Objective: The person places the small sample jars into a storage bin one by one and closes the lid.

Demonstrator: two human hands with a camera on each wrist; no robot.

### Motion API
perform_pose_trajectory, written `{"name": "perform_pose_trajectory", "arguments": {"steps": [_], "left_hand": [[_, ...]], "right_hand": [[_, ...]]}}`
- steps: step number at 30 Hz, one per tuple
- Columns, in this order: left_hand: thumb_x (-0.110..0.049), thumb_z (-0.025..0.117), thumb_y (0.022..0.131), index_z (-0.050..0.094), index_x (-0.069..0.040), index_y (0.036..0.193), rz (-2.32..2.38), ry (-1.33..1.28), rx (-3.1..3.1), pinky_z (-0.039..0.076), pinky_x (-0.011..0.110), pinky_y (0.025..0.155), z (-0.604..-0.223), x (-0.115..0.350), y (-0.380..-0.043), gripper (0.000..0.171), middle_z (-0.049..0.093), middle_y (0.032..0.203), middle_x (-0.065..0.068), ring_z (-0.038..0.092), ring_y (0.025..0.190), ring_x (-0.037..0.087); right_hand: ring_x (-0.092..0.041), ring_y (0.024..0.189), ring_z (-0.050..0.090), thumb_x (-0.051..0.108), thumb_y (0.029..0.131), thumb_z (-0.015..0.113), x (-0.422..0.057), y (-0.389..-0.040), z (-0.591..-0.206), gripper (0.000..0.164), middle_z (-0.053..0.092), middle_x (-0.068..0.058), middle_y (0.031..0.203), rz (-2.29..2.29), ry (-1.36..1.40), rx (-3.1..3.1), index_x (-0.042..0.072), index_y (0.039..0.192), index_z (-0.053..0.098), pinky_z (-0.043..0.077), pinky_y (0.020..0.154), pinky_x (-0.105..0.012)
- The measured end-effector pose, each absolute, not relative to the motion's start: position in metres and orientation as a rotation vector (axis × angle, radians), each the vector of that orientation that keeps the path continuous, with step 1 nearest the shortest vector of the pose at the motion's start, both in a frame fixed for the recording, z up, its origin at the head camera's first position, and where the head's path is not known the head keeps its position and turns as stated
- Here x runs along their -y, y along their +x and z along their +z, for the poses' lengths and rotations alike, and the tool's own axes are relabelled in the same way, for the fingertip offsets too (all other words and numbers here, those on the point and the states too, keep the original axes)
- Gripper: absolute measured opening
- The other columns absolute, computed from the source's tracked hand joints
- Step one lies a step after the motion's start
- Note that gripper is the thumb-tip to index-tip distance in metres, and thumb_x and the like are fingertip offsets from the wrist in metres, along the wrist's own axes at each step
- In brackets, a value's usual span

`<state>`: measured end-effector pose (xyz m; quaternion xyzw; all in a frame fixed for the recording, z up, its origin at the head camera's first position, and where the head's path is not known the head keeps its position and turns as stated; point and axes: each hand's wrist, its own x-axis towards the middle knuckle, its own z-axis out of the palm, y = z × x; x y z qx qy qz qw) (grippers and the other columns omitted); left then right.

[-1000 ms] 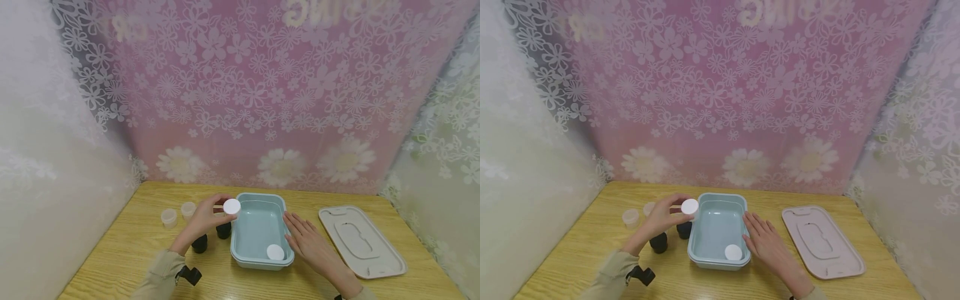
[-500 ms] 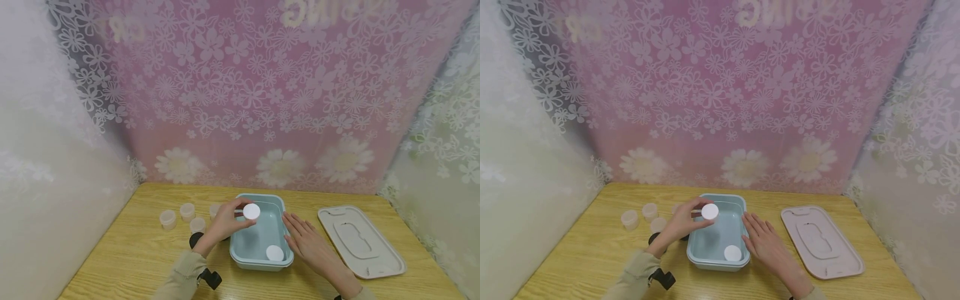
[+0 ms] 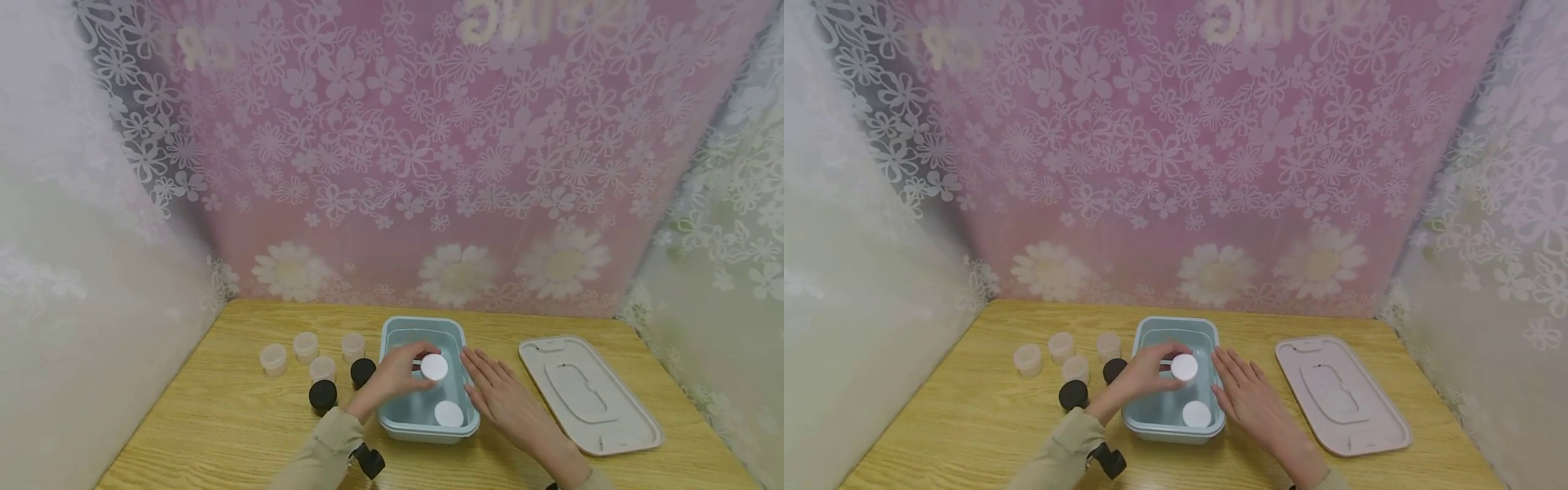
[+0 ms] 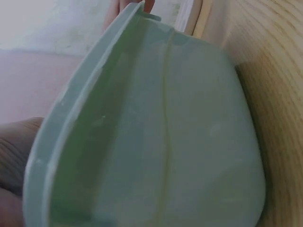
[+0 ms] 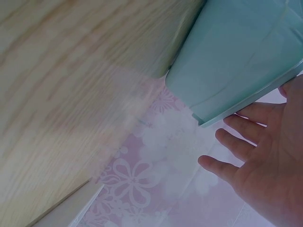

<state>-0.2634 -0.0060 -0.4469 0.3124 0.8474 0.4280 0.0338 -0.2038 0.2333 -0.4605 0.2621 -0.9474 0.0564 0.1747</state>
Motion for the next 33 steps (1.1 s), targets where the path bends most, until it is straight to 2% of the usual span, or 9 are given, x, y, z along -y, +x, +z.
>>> {"name": "perform_pose_trajectory", "arguments": {"steps": [4,11,17,26,33], "left_hand": [[-0.006,0.084,0.083,0.066,-0.009,0.125,1.231,0.952,-2.619,0.057,0.02,0.088,-0.449,-0.001,-0.262,0.046,0.069,0.121,0.005,0.066,0.115,0.021],[-0.013,0.087,0.081,0.068,-0.012,0.118,1.037,0.869,-2.725,0.055,0.026,0.086,-0.45,-0.009,-0.257,0.042,0.072,0.116,0.003,0.067,0.107,0.018],[-0.012,0.087,0.081,0.068,-0.01,0.118,1.004,0.8,-2.745,0.054,0.027,0.08,-0.452,-0.013,-0.255,0.042,0.072,0.112,0.004,0.067,0.099,0.018],[-0.002,0.079,0.087,0.062,-0.008,0.133,0.901,0.976,-2.672,0.054,0.022,0.089,-0.453,-0.016,-0.256,0.05,0.069,0.125,0.006,0.066,0.113,0.016],[0.012,0.065,0.089,0.061,-0.011,0.137,0.867,0.955,-2.592,0.055,0.023,0.093,-0.451,-0.012,-0.258,0.053,0.065,0.133,0.004,0.063,0.12,0.017]], "right_hand": [[-0.033,0.143,0.044,0.026,0.101,0.063,-0.233,-0.204,-0.46,0.059,0.045,-0.011,0.156,0.155,0.754,2.667,0.003,0.152,0.045,0.045,0.108,-0.06],[-0.033,0.142,0.045,0.026,0.1,0.064,-0.233,-0.204,-0.46,0.06,0.046,-0.011,0.155,0.151,0.764,2.654,0.003,0.152,0.046,0.046,0.107,-0.06],[-0.032,0.143,0.043,0.026,0.101,0.063,-0.233,-0.204,-0.46,0.06,0.045,-0.01,0.157,0.164,0.753,2.678,0.003,0.153,0.044,0.044,0.108,-0.06],[-0.032,0.144,0.042,0.027,0.102,0.061,-0.233,-0.203,-0.46,0.059,0.043,-0.01,0.158,0.168,0.753,2.69,0.004,0.153,0.044,0.044,0.109,-0.06],[-0.032,0.144,0.042,0.028,0.103,0.06,-0.232,-0.202,-0.458,0.059,0.043,-0.01,0.158,0.169,0.746,2.705,0.004,0.154,0.043,0.043,0.109,-0.06]]}}
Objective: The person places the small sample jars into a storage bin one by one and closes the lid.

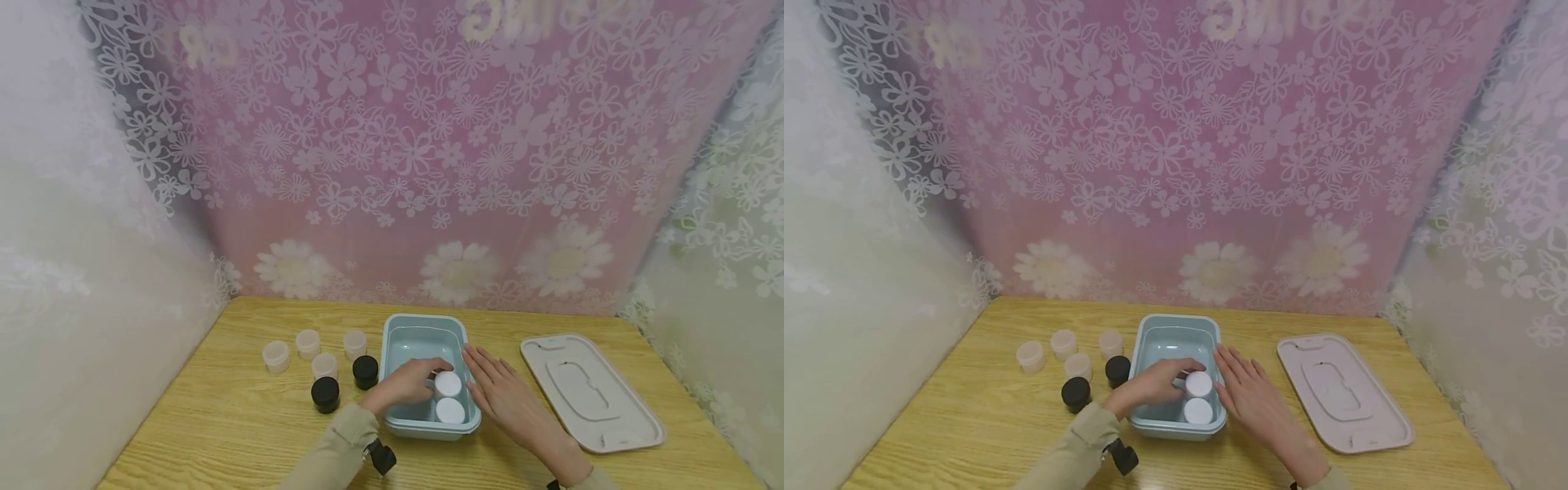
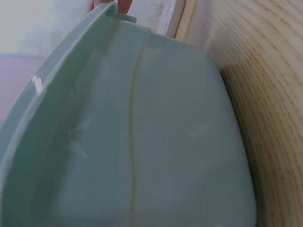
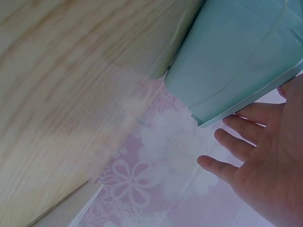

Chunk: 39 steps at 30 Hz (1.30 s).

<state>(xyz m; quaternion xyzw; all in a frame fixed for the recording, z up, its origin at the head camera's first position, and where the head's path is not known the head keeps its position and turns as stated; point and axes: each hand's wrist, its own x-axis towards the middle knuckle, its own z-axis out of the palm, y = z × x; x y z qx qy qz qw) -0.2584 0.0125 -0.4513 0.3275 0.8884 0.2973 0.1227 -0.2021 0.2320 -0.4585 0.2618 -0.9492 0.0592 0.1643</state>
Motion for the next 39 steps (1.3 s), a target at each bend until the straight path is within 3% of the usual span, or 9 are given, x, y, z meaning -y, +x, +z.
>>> {"name": "perform_pose_trajectory", "arguments": {"steps": [8,15,19,29,30,37,39], "left_hand": [[0.012,0.061,0.089,0.059,-0.01,0.139,0.883,0.929,-2.581,0.055,0.024,0.094,-0.448,-0.006,-0.259,0.055,0.063,0.137,0.004,0.064,0.119,0.018],[-0.002,0.054,0.103,0.061,-0.009,0.137,1.151,0.913,-2.615,0.056,0.026,0.095,-0.442,0.006,-0.261,0.035,0.065,0.134,0.008,0.065,0.118,0.022],[-0.007,0.053,0.105,0.064,-0.011,0.133,1.271,0.93,-2.624,0.057,0.026,0.092,-0.436,0.016,-0.26,0.03,0.066,0.131,0.007,0.066,0.116,0.02],[-0.001,0.051,0.105,0.064,-0.006,0.13,1.542,0.923,-2.63,0.059,0.034,0.094,-0.429,0.056,-0.256,0.029,0.068,0.127,0.013,0.069,0.111,0.025],[-0.001,0.051,0.105,0.065,-0.007,0.13,1.565,0.901,-2.638,0.059,0.037,0.094,-0.428,0.062,-0.255,0.029,0.068,0.127,0.012,0.069,0.111,0.024],[-0.003,0.055,0.103,0.067,-0.013,0.127,1.665,0.739,-2.734,0.06,0.04,0.092,-0.426,0.104,-0.25,0.028,0.07,0.123,0.006,0.07,0.109,0.022],[-0.004,0.056,0.103,0.067,-0.016,0.127,1.691,0.683,-2.75,0.06,0.04,0.092,-0.426,0.116,-0.248,0.028,0.07,0.122,0.004,0.069,0.109,0.021]], "right_hand": [[-0.032,0.143,0.044,0.026,0.101,0.062,-0.23,-0.204,-0.46,0.059,0.045,-0.01,0.156,0.166,0.756,2.682,0.004,0.152,0.045,0.044,0.109,-0.059],[-0.032,0.142,0.044,0.026,0.101,0.063,-0.228,-0.204,-0.461,0.059,0.046,-0.011,0.156,0.145,0.762,2.655,0.003,0.152,0.046,0.044,0.109,-0.059],[-0.032,0.142,0.045,0.026,0.1,0.064,-0.229,-0.203,-0.457,0.058,0.048,-0.011,0.154,0.122,0.782,2.63,0.003,0.15,0.048,0.044,0.109,-0.059],[-0.031,0.137,0.051,0.025,0.098,0.065,-0.237,-0.201,-0.453,0.052,0.056,-0.01,0.147,0.099,0.784,2.54,0.004,0.145,0.055,0.042,0.109,-0.054],[-0.031,0.136,0.051,0.026,0.098,0.066,-0.239,-0.201,-0.454,0.052,0.056,-0.01,0.147,0.103,0.781,2.53,0.003,0.145,0.056,0.037,0.116,-0.049],[-0.031,0.134,0.054,0.026,0.097,0.068,-0.244,-0.202,-0.463,0.055,0.057,-0.011,0.146,0.112,0.821,2.492,0.002,0.145,0.055,0.032,0.12,-0.043],[-0.03,0.135,0.053,0.026,0.097,0.067,-0.245,-0.202,-0.465,0.056,0.056,-0.011,0.147,0.109,0.823,2.489,0.001,0.145,0.054,0.016,0.127,-0.031]]}}
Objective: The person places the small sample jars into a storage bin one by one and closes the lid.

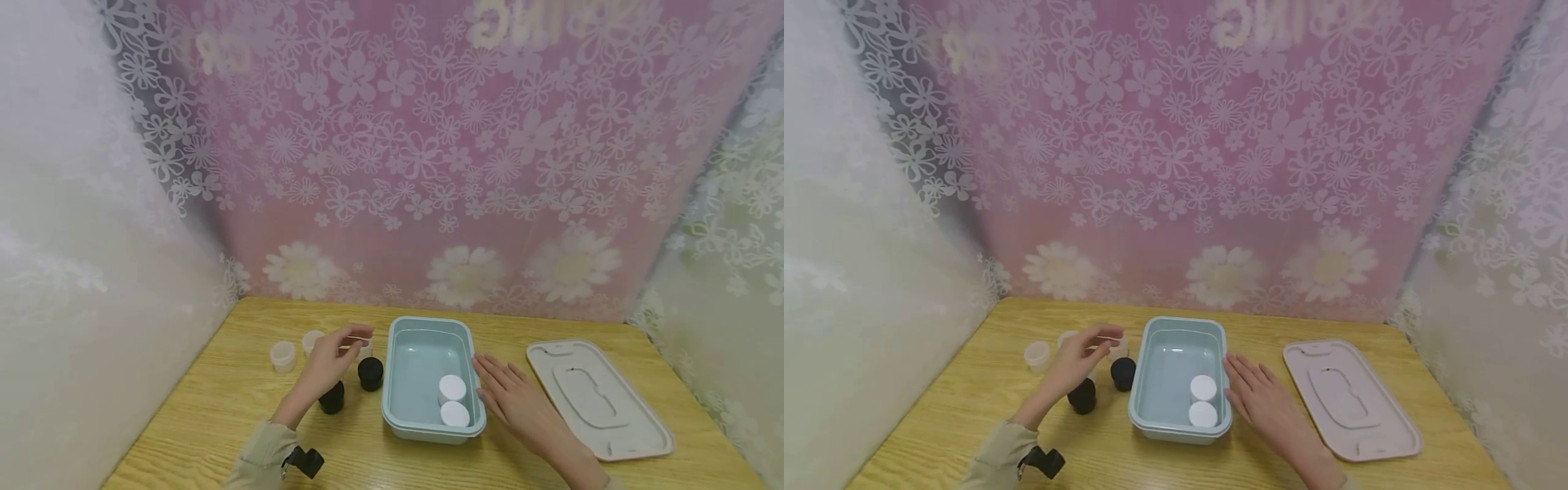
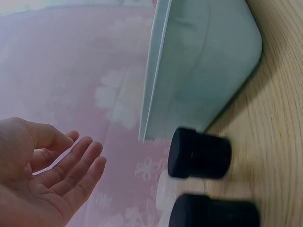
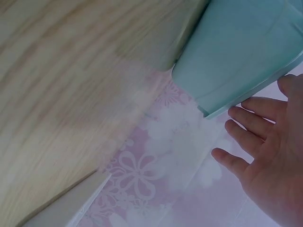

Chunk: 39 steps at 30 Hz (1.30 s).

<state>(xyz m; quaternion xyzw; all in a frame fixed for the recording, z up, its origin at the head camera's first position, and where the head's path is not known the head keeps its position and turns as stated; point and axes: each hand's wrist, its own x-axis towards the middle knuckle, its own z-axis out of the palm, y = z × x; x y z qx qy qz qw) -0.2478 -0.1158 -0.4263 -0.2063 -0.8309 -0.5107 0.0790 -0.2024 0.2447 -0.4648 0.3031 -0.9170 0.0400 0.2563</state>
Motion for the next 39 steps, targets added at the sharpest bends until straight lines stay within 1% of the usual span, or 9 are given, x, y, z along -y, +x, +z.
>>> {"name": "perform_pose_trajectory", "arguments": {"steps": [2,5,14,20,23,25,28,32,39], "left_hand": [[-0.005,0.058,0.103,0.067,-0.017,0.127,-1.511,-0.568,2.485,0.059,0.04,0.092,-0.427,0.127,-0.246,0.028,0.07,0.122,0.003,0.069,0.109,0.02],[-0.005,0.059,0.103,0.067,-0.017,0.128,-1.49,-0.525,2.484,0.059,0.042,0.092,-0.428,0.143,-0.243,0.029,0.07,0.122,0.004,0.068,0.11,0.022],[-0.005,0.061,0.102,0.067,-0.012,0.127,-1.47,-0.434,2.523,0.06,0.041,0.091,-0.439,0.174,-0.235,0.027,0.07,0.124,0.008,0.069,0.11,0.025],[-0.006,0.063,0.1,0.067,-0.01,0.126,-1.481,-0.403,2.546,0.059,0.043,0.092,-0.445,0.184,-0.23,0.026,0.069,0.123,0.009,0.067,0.112,0.028],[-0.008,0.066,0.099,0.067,-0.01,0.126,-1.506,-0.403,2.56,0.059,0.042,0.092,-0.448,0.187,-0.227,0.027,0.068,0.124,0.01,0.066,0.113,0.029],[-0.009,0.068,0.098,0.067,-0.009,0.126,-1.545,-0.402,2.569,0.059,0.04,0.093,-0.451,0.188,-0.226,0.029,0.068,0.124,0.012,0.066,0.114,0.03],[-0.01,0.072,0.095,0.065,-0.005,0.127,-1.618,-0.412,2.562,0.059,0.036,0.092,-0.458,0.19,-0.224,0.034,0.067,0.125,0.015,0.065,0.115,0.033],[-0.012,0.077,0.091,0.063,0.001,0.128,-1.687,-0.447,2.551,0.06,0.037,0.092,-0.469,0.191,-0.224,0.042,0.066,0.125,0.02,0.064,0.116,0.038],[-0.019,0.084,0.084,0.065,-0.002,0.126,-1.708,-0.428,2.625,0.06,0.035,0.091,-0.478,0.188,-0.223,0.049,0.065,0.124,0.017,0.065,0.113,0.035]], "right_hand": [[-0.03,0.136,0.052,0.027,0.098,0.066,-0.245,-0.202,-0.465,0.057,0.055,-0.01,0.148,0.108,0.822,2.496,0.002,0.146,0.053,-0.001,0.126,-0.022],[-0.031,0.137,0.051,0.029,0.098,0.066,-0.245,-0.202,-0.464,0.058,0.053,-0.011,0.15,0.107,0.827,2.511,0.001,0.147,0.051,-0.012,0.121,-0.018],[-0.03,0.138,0.049,0.032,0.099,0.065,-0.248,-0.202,-0.463,0.061,0.049,-0.008,0.154,0.127,0.843,2.53,0.002,0.149,0.049,-0.012,0.121,-0.017],[-0.029,0.138,0.049,0.032,0.098,0.065,-0.246,-0.202,-0.464,0.061,0.049,-0.008,0.154,0.113,0.856,2.532,0.002,0.149,0.05,-0.013,0.121,-0.017],[-0.029,0.139,0.049,0.032,0.099,0.065,-0.245,-0.202,-0.464,0.061,0.049,-0.009,0.154,0.112,0.855,2.542,0.002,0.149,0.049,-0.014,0.12,-0.017],[-0.029,0.139,0.048,0.032,0.099,0.065,-0.244,-0.203,-0.464,0.06,0.049,-0.009,0.154,0.116,0.857,2.545,0.002,0.149,0.049,-0.015,0.119,-0.016],[-0.029,0.139,0.048,0.032,0.099,0.064,-0.244,-0.202,-0.464,0.06,0.049,-0.009,0.154,0.111,0.859,2.539,0.001,0.149,0.05,-0.015,0.119,-0.016],[-0.028,0.139,0.049,0.032,0.099,0.064,-0.243,-0.202,-0.464,0.059,0.049,-0.009,0.154,0.104,0.856,2.531,0.001,0.148,0.05,-0.014,0.119,-0.016],[-0.027,0.14,0.048,0.031,0.099,0.065,-0.241,-0.202,-0.466,0.06,0.048,-0.008,0.155,0.109,0.844,2.545,0.002,0.149,0.049,-0.015,0.117,-0.016]]}}
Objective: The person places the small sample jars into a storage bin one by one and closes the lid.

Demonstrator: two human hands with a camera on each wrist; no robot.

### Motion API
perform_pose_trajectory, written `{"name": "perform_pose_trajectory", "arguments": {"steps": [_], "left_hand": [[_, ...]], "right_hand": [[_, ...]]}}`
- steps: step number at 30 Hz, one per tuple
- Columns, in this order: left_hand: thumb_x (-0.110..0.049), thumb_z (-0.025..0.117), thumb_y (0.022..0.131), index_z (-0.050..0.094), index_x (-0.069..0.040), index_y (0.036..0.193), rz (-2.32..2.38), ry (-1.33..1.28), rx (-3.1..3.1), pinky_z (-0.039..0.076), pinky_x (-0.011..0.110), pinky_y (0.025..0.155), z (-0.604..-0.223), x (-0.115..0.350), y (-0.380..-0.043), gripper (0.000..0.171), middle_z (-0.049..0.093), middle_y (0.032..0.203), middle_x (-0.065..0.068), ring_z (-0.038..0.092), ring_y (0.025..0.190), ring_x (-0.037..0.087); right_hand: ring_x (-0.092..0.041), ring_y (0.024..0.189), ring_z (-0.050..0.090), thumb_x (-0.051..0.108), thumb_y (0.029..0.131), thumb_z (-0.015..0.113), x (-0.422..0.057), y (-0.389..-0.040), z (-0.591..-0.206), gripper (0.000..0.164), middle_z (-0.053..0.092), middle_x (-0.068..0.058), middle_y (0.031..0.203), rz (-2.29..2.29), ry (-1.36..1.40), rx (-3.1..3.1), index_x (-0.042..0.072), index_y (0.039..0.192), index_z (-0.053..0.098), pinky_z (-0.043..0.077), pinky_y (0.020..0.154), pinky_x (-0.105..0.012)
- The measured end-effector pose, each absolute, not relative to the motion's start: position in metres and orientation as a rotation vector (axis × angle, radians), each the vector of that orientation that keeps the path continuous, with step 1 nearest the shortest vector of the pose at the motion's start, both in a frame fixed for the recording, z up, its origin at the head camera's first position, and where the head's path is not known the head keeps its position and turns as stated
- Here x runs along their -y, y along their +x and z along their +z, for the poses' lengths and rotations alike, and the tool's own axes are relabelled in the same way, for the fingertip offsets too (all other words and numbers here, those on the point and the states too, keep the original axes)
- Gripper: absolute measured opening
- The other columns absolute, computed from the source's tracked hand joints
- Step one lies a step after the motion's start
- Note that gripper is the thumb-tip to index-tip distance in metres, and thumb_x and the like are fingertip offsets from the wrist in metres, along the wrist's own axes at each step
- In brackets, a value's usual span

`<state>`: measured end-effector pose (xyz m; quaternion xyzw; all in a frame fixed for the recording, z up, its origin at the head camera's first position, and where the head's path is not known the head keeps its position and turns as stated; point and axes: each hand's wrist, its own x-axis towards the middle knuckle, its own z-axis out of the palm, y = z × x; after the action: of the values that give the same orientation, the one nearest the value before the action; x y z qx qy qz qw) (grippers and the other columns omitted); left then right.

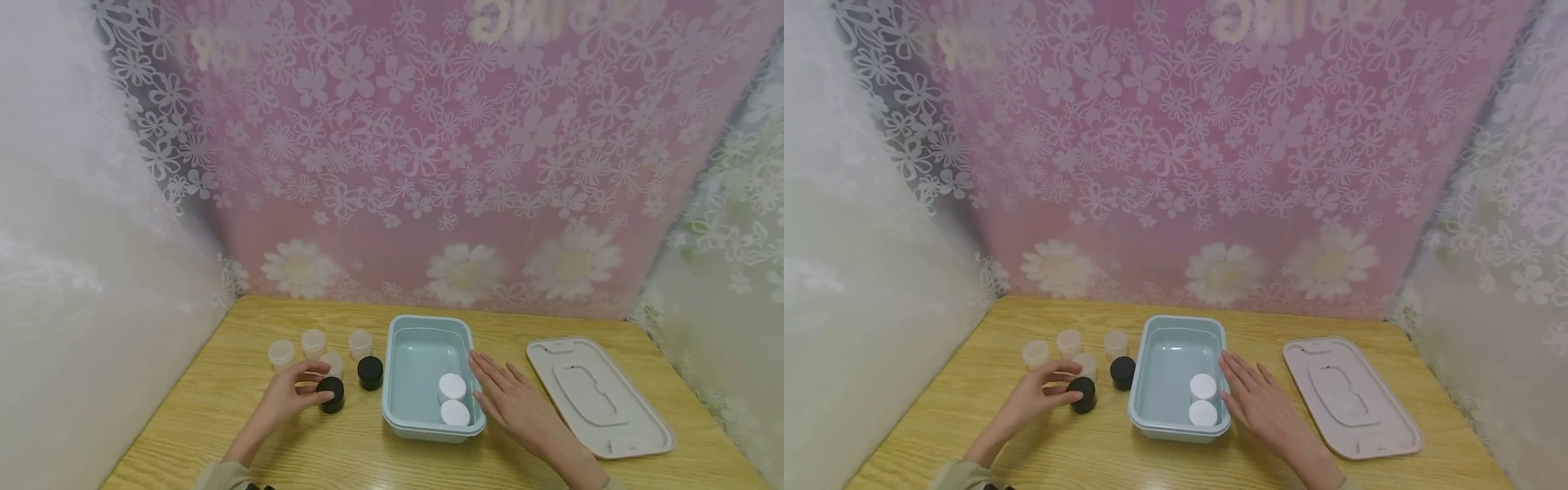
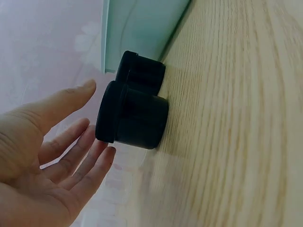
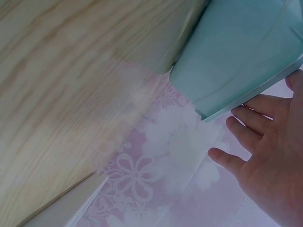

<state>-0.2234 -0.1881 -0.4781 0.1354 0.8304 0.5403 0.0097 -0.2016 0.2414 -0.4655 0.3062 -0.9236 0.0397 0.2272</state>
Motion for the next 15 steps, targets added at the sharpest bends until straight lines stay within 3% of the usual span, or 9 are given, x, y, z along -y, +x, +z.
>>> {"name": "perform_pose_trajectory", "arguments": {"steps": [8,15], "left_hand": [[-0.02,0.09,0.077,0.064,0.001,0.127,1.64,0.518,-2.543,0.06,0.032,0.09,-0.484,0.187,-0.221,0.06,0.064,0.125,0.019,0.064,0.112,0.035],[-0.02,0.09,0.077,0.065,-0.003,0.127,1.533,0.6,-2.593,0.061,0.034,0.088,-0.491,0.186,-0.22,0.059,0.066,0.123,0.015,0.067,0.107,0.033]], "right_hand": [[-0.029,0.139,0.048,0.029,0.098,0.066,-0.24,-0.201,-0.465,0.061,0.048,-0.009,0.154,0.135,0.839,2.563,0.002,0.15,0.048,-0.015,0.118,-0.015],[-0.027,0.14,0.047,0.03,0.1,0.063,-0.241,-0.2,-0.464,0.059,0.048,-0.009,0.154,0.138,0.825,2.58,0.002,0.15,0.048,-0.016,0.116,-0.013]]}}
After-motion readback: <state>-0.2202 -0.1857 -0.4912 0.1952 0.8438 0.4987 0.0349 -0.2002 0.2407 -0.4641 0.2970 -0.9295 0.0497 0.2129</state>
